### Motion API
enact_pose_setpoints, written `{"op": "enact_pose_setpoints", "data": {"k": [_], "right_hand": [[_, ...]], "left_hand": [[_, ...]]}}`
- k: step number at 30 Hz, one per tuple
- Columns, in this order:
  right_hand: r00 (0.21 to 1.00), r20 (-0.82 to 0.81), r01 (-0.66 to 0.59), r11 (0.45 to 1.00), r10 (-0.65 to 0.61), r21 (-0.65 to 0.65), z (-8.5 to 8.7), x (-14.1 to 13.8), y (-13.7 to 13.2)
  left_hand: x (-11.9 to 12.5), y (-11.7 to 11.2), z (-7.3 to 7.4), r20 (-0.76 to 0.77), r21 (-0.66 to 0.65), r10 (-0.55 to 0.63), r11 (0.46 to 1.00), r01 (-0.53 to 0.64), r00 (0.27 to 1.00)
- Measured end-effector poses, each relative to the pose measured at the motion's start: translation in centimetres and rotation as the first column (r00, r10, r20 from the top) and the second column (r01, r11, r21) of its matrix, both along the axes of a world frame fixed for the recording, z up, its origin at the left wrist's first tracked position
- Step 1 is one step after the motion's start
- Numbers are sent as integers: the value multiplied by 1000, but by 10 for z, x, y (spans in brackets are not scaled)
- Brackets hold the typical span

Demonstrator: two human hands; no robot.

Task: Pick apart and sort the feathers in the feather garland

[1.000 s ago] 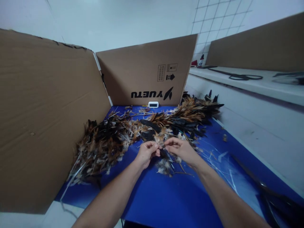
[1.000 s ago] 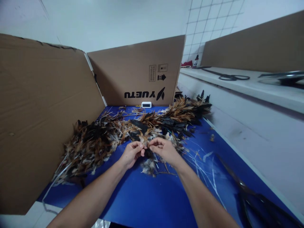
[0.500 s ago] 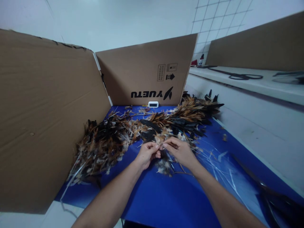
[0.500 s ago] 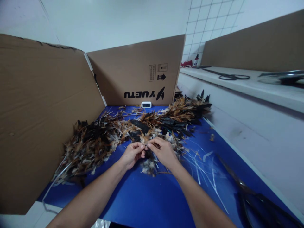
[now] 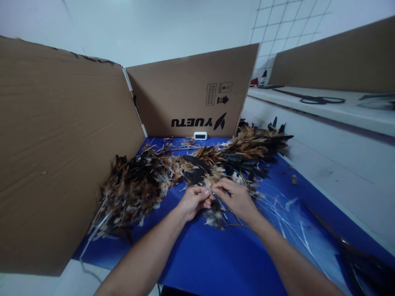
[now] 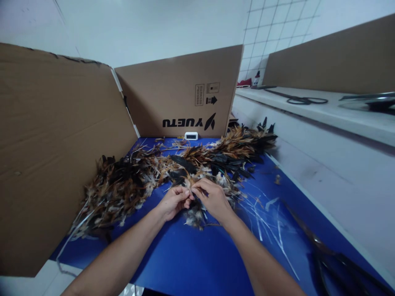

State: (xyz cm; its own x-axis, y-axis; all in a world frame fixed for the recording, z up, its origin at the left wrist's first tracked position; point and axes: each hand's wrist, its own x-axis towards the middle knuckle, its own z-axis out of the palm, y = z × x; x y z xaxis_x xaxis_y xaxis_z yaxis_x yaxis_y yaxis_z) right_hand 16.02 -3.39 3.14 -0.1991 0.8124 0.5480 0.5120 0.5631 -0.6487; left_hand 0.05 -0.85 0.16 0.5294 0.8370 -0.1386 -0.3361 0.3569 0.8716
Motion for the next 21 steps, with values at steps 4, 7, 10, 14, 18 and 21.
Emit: {"op": "enact_pose_setpoints", "data": {"k": [4, 7, 10, 14, 18, 21], "right_hand": [[1000, 7, -17, 1000, 17, 25, 1, 0, 0], [1000, 14, -16, 999, 16, 47, 0, 0, 0], [1000, 24, -17, 997, 16, 72, -2, 0, 0], [999, 33, -22, 995, 19, 95, -3, 0, 0], [999, 39, -32, 996, 29, 88, -4, 0, 1], [998, 33, -49, 995, 47, 83, -4, 0, 1]], "left_hand": [[0, 0, 2, -2, -9, 10, 1000, -10, 1000], [0, 0, 1, 3, -12, 10, 1000, -10, 1000], [0, 0, 1, 5, -16, 5, 1000, -5, 1000], [0, 0, 1, 3, -10, -4, 1000, 4, 1000], [-1, 0, 1, -4, -8, -16, 1000, 16, 1000], [-2, 1, 0, -9, -6, -26, 1000, 26, 1000]]}}
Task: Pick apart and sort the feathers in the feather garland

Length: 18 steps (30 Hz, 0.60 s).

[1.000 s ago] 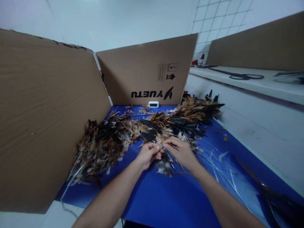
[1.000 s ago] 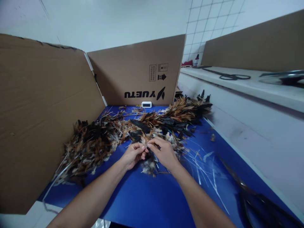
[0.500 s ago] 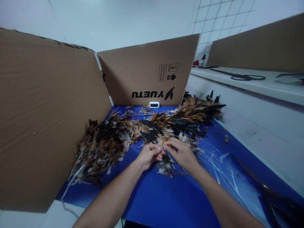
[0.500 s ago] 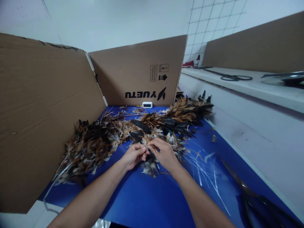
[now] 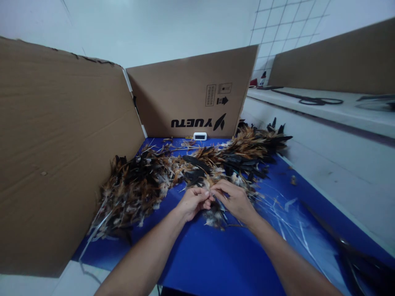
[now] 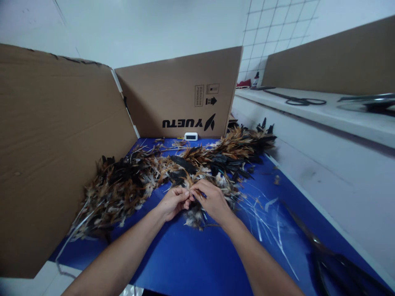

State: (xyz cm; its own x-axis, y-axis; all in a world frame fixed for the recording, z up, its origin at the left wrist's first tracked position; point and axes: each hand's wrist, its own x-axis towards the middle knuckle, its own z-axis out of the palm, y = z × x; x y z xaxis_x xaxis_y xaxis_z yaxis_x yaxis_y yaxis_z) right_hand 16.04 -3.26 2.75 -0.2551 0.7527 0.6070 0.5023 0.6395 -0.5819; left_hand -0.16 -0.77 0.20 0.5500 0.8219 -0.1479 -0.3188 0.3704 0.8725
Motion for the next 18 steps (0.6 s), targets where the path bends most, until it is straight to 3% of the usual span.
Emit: {"op": "enact_pose_setpoints", "data": {"k": [10, 14, 18], "right_hand": [[1000, -20, -7, 1000, 7, -29, -1, 0, 1], [991, -63, 111, 989, -117, -100, -3, 7, 6], [952, -47, 298, 951, -302, -85, -8, 22, 13]], "left_hand": [[1, 0, 0, 11, 54, 31, 998, -31, 999], [1, 1, 2, 16, 70, 103, 992, -103, 995], [0, 2, 4, 36, 91, 192, 977, -194, 981]]}}
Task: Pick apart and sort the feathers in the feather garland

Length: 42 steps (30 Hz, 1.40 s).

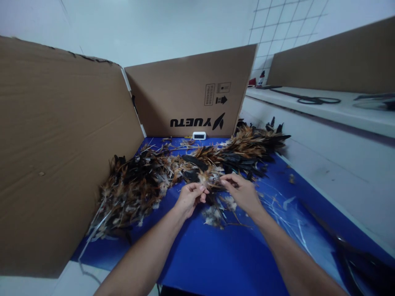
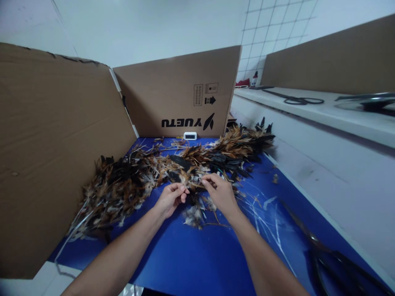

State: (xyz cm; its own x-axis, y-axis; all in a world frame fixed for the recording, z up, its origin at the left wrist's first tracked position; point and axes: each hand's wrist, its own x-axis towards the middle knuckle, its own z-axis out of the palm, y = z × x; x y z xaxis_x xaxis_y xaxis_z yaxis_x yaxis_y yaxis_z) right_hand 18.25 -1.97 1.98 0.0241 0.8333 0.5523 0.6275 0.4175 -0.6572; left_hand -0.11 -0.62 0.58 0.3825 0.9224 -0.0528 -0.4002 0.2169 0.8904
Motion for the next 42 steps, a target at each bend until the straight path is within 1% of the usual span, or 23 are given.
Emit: {"op": "enact_pose_setpoints", "data": {"k": [2, 5, 7, 9, 11, 13, 15, 17, 21, 24, 27, 30, 36, 39, 42], "right_hand": [[994, 111, 17, 999, -22, 39, -3, 5, 3], [949, 313, -64, 993, 31, 97, -9, 6, 5], [908, 415, -102, 991, 56, 89, -14, 4, 6], [868, 494, -99, 993, 54, 64, -18, 2, 6], [835, 548, -84, 996, 49, 39, -21, 0, 6], [823, 566, -81, 996, 56, 20, -22, 0, 6], [840, 539, -91, 996, 65, 22, -22, 1, 7], [878, 473, -107, 993, 74, 43, -21, 2, 8], [965, 246, -114, 991, 93, 76, -16, 2, 8], [994, 66, -94, 995, 92, 23, -9, -1, 5], [996, -59, -64, 996, 60, -67, -4, -4, 2], [990, -135, -59, 989, 40, -136, -2, -4, 1], [965, -241, -162, 957, 102, -242, -1, -6, 1], [954, -269, -202, 942, 129, -268, -2, -7, 0], [947, -293, -215, 937, 131, -277, -3, -8, 1]], "left_hand": [[0, 0, 1, 9, 5, 45, 999, -45, 999], [-1, 2, 0, 21, 5, 93, 996, -93, 995], [-1, 3, -1, 33, 6, 113, 994, -113, 993], [-1, 4, -3, 41, 9, 124, 992, -125, 991], [-1, 5, -4, 39, 11, 128, 992, -129, 991], [-1, 6, -5, 38, 9, 131, 991, -132, 991], [-1, 5, -5, 43, 6, 133, 991, -134, 990], [-1, 5, -5, 42, 1, 139, 990, -139, 989], [-1, 5, -4, 34, -2, 145, 989, -145, 989], [-1, 5, -4, 37, -1, 145, 989, -145, 989], [-1, 5, -4, 38, -1, 151, 988, -151, 988], [-1, 5, -4, 31, -7, 149, 989, -149, 988], [0, 4, -2, 60, -8, 166, 986, -165, 984], [0, 3, -1, 41, 4, 167, 986, -167, 985], [0, 2, -1, 24, 21, 152, 988, -153, 988]]}}
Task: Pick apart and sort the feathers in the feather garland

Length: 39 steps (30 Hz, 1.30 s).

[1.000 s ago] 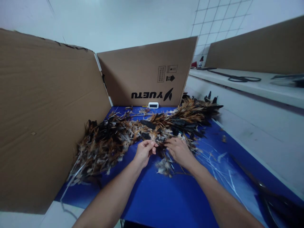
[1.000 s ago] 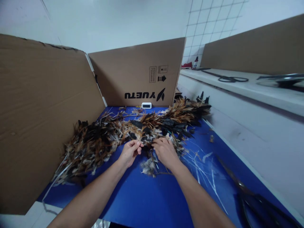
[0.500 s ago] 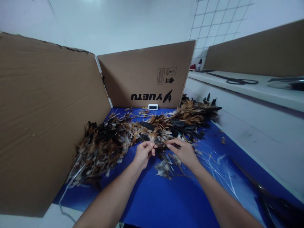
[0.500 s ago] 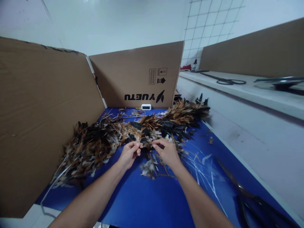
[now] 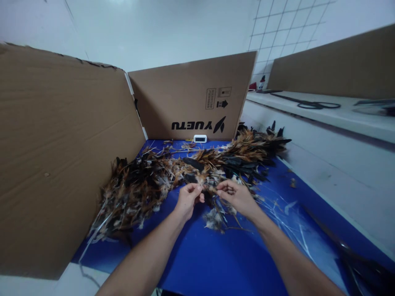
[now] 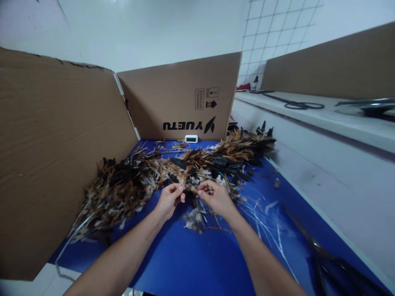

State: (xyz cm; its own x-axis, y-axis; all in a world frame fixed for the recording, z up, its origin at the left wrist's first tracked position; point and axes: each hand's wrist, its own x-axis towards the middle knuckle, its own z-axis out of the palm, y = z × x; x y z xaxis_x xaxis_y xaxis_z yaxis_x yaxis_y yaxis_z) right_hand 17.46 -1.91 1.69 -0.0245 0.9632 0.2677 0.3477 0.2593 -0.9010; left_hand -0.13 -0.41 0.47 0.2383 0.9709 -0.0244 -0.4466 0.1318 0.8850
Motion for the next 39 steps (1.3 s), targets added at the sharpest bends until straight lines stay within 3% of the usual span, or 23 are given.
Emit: {"op": "enact_pose_setpoints", "data": {"k": [16, 23, 28, 33, 39], "right_hand": [[997, 38, -69, 998, 69, -10, 5, -4, -4], [998, 60, -28, 999, 29, -18, 0, -1, -2], [999, -42, 14, 999, -15, -32, -2, 6, 2], [988, -145, 40, 993, -55, -108, 9, 10, -1], [967, -254, -94, 962, 27, -257, 22, 7, -10]], "left_hand": [[2, -2, 0, -136, 12, -41, 999, 43, 990], [3, -2, -1, -161, 30, -42, 998, 47, 986], [2, -1, -3, -181, 38, -46, 998, 53, 982], [2, 0, -3, -188, 85, -63, 993, 80, 980], [0, 1, 1, -152, 127, 24, 992, -4, 988]]}}
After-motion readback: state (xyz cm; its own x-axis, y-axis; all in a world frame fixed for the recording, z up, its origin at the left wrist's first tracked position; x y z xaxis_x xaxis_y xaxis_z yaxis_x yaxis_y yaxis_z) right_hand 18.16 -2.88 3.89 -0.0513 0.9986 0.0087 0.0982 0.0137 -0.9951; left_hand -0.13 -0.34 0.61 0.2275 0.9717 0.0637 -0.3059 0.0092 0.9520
